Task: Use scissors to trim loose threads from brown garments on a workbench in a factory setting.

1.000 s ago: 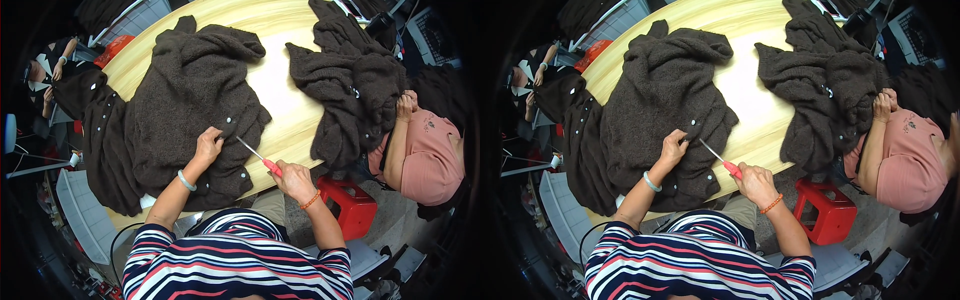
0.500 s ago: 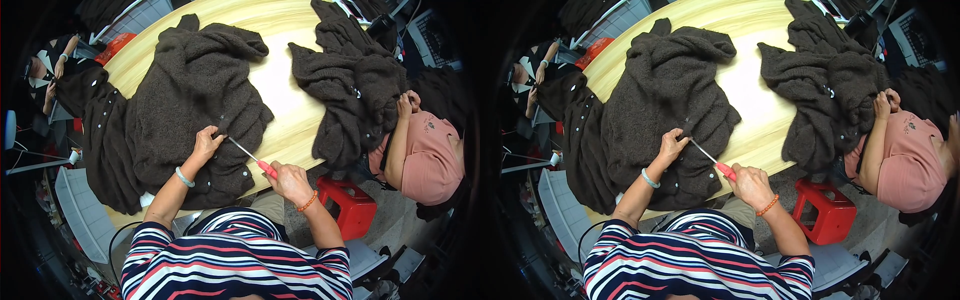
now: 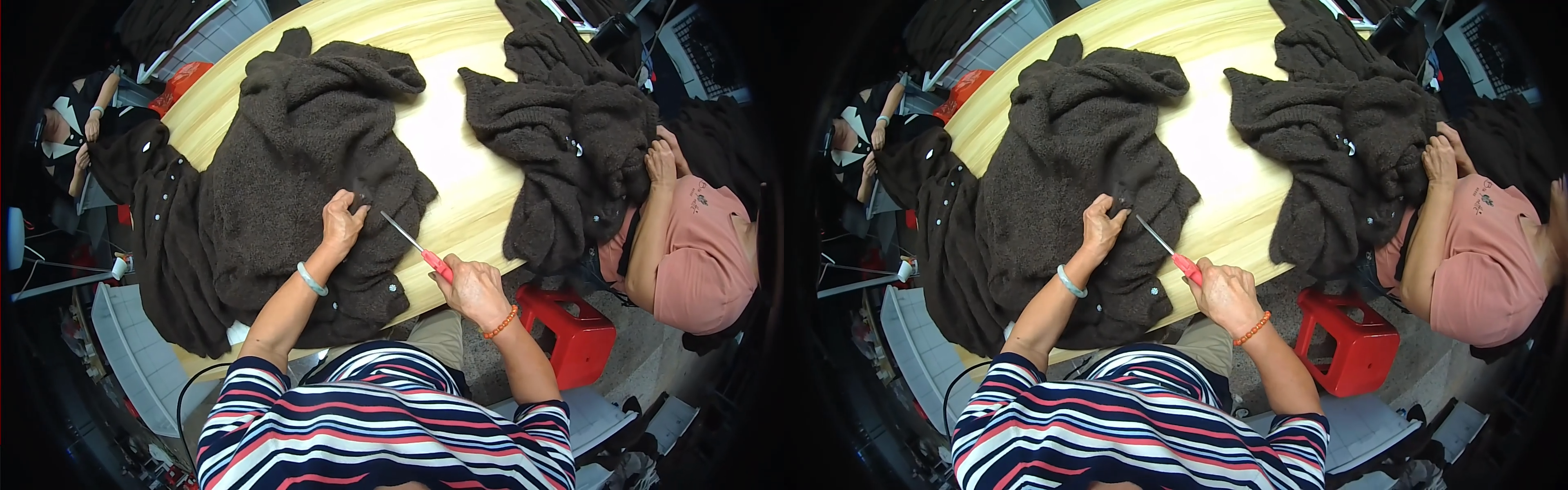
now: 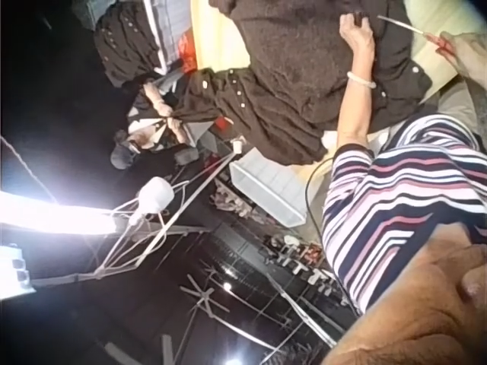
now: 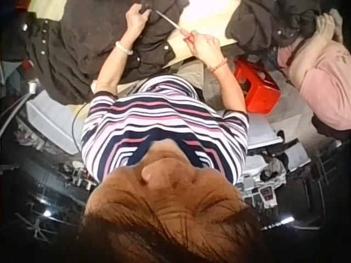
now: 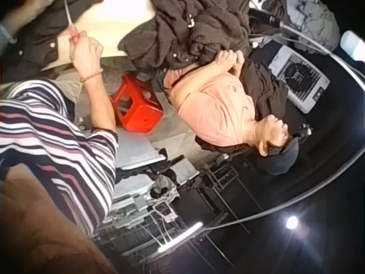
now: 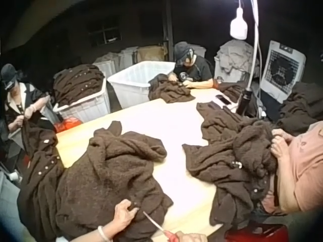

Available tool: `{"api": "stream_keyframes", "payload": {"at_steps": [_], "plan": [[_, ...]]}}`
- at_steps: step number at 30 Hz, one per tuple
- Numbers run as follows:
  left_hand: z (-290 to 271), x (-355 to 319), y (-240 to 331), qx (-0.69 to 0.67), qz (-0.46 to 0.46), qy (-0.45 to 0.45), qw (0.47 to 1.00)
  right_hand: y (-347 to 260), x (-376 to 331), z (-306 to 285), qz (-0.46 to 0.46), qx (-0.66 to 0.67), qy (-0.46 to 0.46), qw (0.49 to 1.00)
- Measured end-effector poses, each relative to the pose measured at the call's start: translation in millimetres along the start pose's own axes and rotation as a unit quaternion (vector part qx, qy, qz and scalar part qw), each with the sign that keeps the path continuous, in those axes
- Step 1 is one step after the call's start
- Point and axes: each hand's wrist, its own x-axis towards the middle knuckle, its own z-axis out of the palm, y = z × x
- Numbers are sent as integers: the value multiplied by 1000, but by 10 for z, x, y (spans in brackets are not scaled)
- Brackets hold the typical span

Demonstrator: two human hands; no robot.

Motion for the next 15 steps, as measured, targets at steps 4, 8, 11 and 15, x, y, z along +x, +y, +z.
{"api": "stream_keyframes", "payload": {"at_steps": [4, 8, 11, 15], "plan": [[5, -64, -50, -7, 57, 36, 998, -32, 33, -52, -25, -3, -18, 1000], [30, -102, -23, -3, 95, 44, 994, -39, 71, -75, -47, -3, -15, 999], [18, -125, 14, 31, 81, 21, 996, -20, 53, -64, -62, -5, -16, 998], [-71, -209, 59, 93, 132, 18, 987, 35, 29, -113, -29, -7, -25, 999]]}}
